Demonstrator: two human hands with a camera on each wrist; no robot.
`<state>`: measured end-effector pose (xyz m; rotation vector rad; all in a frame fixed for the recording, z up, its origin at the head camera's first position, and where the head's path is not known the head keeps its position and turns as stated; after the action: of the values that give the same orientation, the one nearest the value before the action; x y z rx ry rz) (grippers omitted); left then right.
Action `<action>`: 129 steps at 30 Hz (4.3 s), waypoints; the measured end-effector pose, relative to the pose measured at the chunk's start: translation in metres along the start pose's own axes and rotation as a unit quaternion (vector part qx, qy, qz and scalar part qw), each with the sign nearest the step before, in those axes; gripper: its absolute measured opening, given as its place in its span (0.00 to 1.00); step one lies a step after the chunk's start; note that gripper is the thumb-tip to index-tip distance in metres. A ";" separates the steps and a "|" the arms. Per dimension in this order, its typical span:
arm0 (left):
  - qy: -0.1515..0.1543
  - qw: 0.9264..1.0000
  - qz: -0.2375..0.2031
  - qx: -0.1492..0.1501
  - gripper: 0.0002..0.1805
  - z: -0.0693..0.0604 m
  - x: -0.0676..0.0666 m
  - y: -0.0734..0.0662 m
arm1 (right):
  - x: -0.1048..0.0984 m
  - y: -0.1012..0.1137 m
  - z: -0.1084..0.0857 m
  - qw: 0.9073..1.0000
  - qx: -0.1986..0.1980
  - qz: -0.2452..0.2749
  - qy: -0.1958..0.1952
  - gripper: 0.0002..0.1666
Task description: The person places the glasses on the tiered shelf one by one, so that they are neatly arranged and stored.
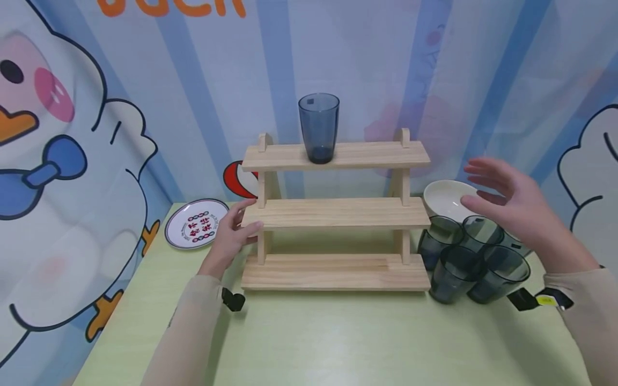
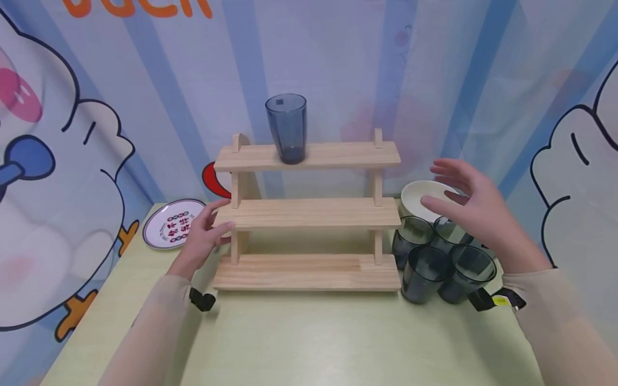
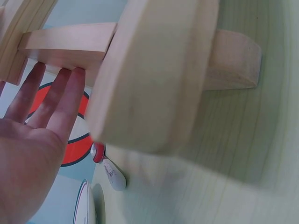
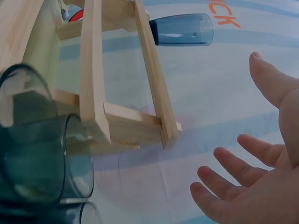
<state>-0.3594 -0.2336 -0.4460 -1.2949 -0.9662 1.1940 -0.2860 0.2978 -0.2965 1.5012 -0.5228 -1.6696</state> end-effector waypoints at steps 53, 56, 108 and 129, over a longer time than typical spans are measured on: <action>-0.010 1.000 0.005 0.006 0.34 0.001 0.000 -0.002 | 0.040 -0.150 -0.119 0.991 0.088 -0.011 -0.101 0.55; -0.010 1.000 0.005 0.005 0.34 0.000 0.000 -0.003 | 0.041 -0.148 -0.117 0.992 0.068 0.007 -0.105 0.52; -0.008 1.000 0.000 0.013 0.33 0.000 0.001 0.003 | 0.007 -0.098 -0.141 0.920 -0.097 0.294 -0.240 0.43; -0.005 1.000 -0.006 0.014 0.34 0.000 0.002 0.002 | -0.005 -0.040 -0.104 0.919 -0.100 0.290 -0.249 0.39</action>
<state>-0.3593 -0.2322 -0.4484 -1.2603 -0.9586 1.2018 -0.1982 0.3472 -0.3451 0.6598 -0.9329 -1.5452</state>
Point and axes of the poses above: each hand's wrist, its own z-axis towards the middle knuckle, its own x-axis out of the palm, y = z × x, the point moved 6 cm from there along z, towards the middle knuckle, and after that the axes turned 4 degrees about y, right-handed, at the moved point
